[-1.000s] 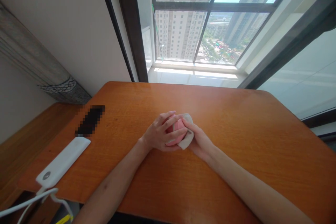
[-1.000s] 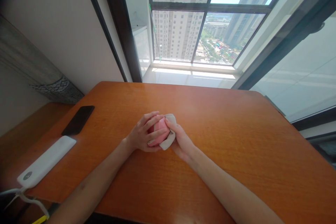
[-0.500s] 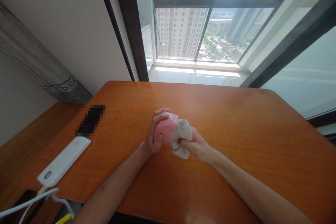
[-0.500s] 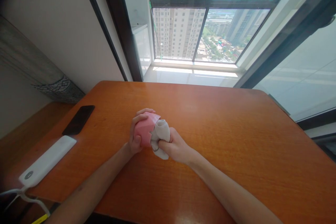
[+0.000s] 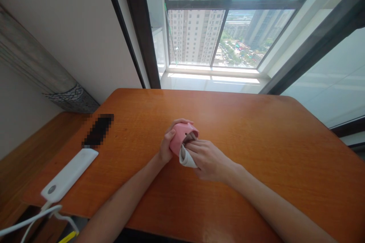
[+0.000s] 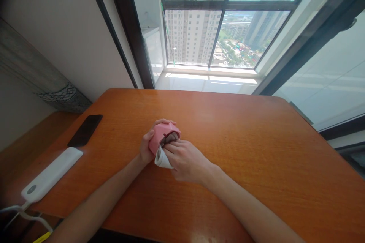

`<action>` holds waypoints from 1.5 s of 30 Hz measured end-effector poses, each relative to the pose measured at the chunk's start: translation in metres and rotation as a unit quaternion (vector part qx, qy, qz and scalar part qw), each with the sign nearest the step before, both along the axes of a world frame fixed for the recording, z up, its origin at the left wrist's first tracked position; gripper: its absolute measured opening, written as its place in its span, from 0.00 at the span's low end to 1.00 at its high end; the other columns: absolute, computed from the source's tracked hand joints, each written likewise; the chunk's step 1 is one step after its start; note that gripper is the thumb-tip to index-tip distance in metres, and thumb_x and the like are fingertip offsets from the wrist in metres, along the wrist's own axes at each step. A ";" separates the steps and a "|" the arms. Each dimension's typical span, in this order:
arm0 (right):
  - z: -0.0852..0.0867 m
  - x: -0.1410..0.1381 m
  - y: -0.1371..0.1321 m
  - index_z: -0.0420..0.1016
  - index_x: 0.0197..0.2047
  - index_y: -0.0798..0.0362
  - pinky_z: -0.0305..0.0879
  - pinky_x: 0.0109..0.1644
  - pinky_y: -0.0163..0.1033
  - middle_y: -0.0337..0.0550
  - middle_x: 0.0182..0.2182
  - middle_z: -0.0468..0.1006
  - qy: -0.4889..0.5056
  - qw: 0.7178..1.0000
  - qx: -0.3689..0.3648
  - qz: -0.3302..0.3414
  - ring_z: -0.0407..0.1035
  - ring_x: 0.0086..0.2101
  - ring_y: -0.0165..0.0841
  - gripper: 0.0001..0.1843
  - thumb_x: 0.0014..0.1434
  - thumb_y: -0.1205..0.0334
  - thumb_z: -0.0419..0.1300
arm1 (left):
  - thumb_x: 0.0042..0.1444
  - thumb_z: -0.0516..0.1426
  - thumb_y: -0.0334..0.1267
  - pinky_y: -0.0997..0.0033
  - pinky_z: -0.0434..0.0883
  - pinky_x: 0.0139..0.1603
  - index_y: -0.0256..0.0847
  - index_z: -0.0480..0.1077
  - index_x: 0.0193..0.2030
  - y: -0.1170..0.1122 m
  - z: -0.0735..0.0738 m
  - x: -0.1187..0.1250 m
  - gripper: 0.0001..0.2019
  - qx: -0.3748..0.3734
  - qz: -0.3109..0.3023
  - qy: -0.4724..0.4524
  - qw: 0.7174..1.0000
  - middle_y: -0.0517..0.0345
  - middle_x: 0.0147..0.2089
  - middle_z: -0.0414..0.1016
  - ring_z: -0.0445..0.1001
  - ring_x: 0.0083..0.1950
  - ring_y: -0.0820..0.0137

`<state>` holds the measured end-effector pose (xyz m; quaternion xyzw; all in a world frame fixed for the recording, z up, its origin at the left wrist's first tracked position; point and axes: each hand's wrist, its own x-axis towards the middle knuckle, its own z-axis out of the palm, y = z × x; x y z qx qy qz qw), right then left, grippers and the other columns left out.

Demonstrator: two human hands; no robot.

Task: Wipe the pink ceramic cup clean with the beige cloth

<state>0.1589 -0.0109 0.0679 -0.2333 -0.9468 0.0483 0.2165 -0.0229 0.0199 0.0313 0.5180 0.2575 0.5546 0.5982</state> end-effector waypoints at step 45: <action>-0.017 -0.001 -0.002 0.74 0.34 0.51 0.54 0.29 0.39 0.38 0.25 0.76 0.099 0.993 0.046 -0.041 0.65 0.24 0.29 0.23 0.74 0.42 0.62 | 0.67 0.52 0.56 0.51 0.73 0.61 0.40 0.75 0.58 -0.003 -0.001 0.006 0.25 -0.008 -0.086 -0.059 0.994 0.44 0.58 0.80 0.79 0.55 0.52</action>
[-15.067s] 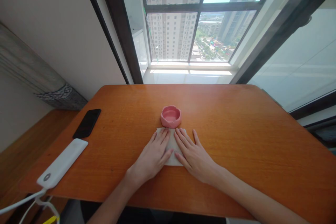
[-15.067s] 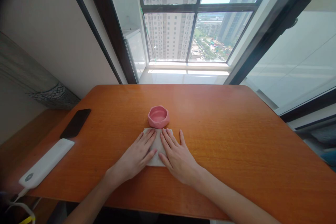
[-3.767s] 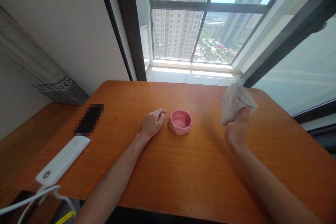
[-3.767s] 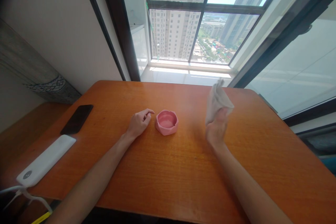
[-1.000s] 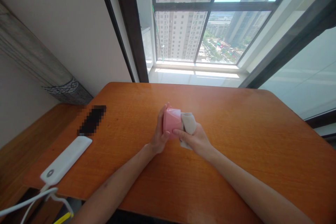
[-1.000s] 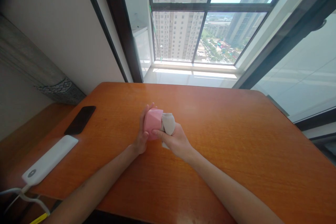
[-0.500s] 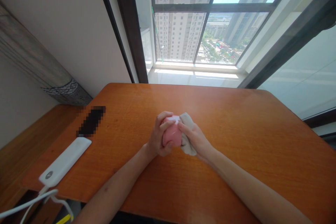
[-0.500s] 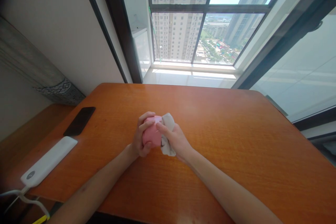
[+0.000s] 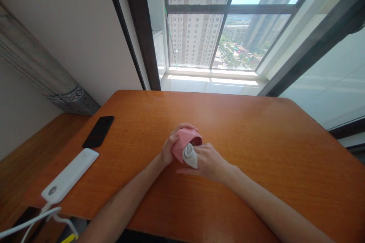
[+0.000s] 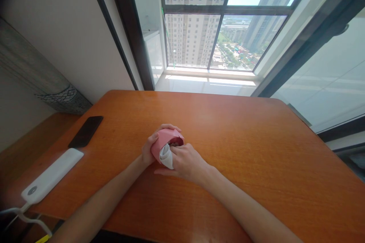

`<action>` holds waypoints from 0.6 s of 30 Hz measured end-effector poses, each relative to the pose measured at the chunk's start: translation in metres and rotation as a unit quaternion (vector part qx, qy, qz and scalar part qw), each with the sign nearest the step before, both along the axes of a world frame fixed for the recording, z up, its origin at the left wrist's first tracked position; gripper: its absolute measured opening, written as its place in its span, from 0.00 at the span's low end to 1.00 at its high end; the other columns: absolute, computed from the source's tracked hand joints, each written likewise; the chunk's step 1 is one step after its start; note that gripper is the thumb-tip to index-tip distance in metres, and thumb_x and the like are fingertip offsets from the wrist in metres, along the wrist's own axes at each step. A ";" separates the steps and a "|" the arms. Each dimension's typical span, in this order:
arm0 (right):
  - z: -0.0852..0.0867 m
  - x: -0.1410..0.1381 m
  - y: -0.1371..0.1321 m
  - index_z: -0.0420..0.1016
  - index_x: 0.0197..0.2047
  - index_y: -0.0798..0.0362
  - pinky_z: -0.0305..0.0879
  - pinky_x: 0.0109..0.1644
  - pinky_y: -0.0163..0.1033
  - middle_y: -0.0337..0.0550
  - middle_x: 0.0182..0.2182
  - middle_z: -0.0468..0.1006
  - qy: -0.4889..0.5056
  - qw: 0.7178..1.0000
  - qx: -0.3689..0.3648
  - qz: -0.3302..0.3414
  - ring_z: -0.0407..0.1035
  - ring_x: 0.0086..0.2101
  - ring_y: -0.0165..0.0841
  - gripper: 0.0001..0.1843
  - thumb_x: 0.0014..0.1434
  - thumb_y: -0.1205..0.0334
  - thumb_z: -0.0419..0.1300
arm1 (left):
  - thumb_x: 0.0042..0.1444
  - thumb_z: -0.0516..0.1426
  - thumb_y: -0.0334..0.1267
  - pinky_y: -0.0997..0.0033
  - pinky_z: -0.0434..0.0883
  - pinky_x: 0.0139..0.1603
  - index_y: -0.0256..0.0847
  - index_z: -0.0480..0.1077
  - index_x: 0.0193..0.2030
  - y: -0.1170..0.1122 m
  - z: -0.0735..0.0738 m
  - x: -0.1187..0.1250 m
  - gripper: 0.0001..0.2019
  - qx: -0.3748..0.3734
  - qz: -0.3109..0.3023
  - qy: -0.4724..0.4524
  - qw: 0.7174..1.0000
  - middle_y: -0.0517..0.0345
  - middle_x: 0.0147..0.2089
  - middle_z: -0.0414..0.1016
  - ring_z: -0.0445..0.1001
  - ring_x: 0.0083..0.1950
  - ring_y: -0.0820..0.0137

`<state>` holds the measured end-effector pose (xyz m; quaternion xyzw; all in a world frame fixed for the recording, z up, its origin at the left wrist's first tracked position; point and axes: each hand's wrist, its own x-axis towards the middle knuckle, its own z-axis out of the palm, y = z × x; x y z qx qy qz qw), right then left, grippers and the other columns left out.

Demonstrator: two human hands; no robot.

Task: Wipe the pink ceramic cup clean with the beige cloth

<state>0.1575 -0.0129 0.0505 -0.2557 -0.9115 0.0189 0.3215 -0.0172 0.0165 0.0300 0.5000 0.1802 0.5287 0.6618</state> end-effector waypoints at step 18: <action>0.032 -0.004 0.000 0.75 0.33 0.51 0.58 0.24 0.32 0.32 0.23 0.71 0.407 0.697 -0.582 -0.099 0.61 0.23 0.26 0.23 0.54 0.43 0.78 | 0.65 0.58 0.69 0.32 0.53 0.81 0.56 0.43 0.85 0.007 -0.023 -0.002 0.49 0.322 0.172 0.157 0.918 0.44 0.87 0.41 0.51 0.84 0.41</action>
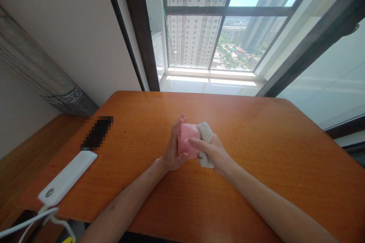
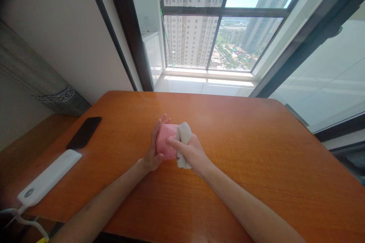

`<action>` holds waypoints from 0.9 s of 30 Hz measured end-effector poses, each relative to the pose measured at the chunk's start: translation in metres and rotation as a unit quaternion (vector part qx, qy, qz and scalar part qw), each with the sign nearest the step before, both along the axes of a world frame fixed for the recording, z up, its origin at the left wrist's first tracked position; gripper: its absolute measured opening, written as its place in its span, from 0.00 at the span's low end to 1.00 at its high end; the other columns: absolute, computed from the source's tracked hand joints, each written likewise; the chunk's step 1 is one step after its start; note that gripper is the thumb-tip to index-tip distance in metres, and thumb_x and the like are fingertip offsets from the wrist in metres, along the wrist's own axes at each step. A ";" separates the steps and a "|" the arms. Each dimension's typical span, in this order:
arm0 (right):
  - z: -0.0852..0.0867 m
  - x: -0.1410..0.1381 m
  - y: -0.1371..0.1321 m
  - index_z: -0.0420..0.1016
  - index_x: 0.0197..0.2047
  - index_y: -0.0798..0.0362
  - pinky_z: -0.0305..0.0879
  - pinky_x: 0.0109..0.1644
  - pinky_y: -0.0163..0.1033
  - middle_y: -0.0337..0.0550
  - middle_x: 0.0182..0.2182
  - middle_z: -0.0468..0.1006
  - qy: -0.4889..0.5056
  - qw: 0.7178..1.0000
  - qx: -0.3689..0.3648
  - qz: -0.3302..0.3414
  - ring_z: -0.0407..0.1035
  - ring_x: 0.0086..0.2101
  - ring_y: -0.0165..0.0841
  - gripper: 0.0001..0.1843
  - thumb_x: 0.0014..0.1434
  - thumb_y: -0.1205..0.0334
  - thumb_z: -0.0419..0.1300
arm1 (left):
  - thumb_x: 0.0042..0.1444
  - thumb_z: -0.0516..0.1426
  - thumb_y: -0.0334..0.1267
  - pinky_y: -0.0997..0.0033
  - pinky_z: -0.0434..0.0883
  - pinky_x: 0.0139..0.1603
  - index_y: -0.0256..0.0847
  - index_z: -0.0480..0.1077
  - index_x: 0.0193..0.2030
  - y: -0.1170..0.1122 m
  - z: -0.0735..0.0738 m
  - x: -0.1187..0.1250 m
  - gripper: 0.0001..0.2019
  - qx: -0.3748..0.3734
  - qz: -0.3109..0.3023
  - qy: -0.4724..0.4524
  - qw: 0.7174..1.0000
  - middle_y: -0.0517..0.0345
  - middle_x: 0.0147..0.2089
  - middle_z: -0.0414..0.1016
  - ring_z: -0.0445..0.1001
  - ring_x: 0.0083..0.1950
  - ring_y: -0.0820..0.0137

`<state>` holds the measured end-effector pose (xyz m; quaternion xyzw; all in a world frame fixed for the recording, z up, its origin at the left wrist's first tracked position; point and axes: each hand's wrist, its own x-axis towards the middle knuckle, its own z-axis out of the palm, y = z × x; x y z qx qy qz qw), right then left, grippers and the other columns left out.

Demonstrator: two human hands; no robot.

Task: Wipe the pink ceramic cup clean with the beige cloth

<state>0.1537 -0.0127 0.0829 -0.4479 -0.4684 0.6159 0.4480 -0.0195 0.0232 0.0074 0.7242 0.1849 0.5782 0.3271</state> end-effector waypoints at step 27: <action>-0.007 -0.002 -0.009 0.66 0.24 0.51 0.53 0.27 0.35 0.33 0.21 0.65 -0.196 0.941 0.260 0.090 0.55 0.23 0.27 0.34 0.58 0.31 0.72 | 0.64 0.57 0.60 0.43 0.67 0.70 0.46 0.68 0.65 -0.011 0.015 0.003 0.28 -0.208 -0.107 -0.140 0.962 0.45 0.64 0.71 0.72 0.65 0.49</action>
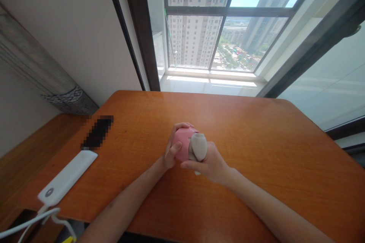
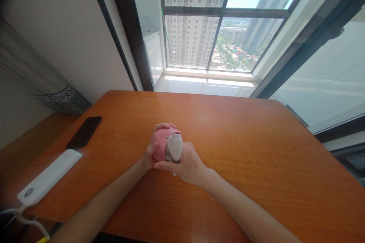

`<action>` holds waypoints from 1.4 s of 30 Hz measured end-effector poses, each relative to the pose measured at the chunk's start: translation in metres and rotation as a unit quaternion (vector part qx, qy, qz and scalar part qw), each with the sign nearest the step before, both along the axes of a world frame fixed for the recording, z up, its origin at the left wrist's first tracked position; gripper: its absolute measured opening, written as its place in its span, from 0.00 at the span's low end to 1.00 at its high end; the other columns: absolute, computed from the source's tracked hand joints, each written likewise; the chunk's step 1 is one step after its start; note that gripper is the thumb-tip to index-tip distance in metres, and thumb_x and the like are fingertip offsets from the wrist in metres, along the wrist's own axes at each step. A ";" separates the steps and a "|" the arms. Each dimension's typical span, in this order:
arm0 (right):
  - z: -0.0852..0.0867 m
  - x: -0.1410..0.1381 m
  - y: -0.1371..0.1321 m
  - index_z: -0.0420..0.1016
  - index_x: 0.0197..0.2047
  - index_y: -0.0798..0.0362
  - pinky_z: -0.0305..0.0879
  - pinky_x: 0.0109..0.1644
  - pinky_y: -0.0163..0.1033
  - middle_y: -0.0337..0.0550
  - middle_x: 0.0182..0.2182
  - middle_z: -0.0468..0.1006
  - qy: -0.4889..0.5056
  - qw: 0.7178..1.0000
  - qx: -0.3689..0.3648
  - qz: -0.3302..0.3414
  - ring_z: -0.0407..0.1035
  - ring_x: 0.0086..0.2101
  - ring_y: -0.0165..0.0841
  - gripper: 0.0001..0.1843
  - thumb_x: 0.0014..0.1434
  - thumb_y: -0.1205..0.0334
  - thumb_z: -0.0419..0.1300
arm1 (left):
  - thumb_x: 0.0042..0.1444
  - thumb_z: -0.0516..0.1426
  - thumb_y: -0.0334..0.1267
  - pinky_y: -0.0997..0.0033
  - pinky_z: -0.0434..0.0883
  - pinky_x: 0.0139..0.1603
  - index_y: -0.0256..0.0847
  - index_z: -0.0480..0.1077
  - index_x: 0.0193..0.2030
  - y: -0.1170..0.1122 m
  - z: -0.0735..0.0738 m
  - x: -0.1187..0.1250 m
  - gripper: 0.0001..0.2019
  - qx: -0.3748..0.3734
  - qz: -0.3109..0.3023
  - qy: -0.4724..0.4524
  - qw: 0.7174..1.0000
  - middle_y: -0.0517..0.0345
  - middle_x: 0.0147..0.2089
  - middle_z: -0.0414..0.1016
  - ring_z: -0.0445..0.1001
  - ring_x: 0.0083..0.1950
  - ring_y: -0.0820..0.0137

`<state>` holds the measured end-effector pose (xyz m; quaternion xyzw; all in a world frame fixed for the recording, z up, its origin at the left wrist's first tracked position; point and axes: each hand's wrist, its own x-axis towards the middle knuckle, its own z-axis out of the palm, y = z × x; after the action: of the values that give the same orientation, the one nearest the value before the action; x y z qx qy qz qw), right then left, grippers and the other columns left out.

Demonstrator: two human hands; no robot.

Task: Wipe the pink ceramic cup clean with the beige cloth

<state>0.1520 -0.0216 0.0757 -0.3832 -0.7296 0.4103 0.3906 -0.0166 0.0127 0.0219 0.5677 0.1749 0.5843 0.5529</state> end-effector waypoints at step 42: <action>0.014 -0.002 0.008 0.80 0.49 0.50 0.72 0.33 0.33 0.42 0.39 0.83 0.264 0.899 -0.335 -0.098 0.77 0.36 0.35 0.27 0.58 0.38 0.73 | 0.58 0.68 0.49 0.33 0.62 0.74 0.52 0.66 0.71 0.005 -0.008 -0.006 0.34 0.239 0.119 0.165 0.950 0.41 0.71 0.65 0.66 0.73 0.42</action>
<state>0.1501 -0.0131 0.0899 -0.4391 -0.3780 0.6759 0.4555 -0.0222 0.0181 0.0140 0.7466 0.1855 0.5687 0.2913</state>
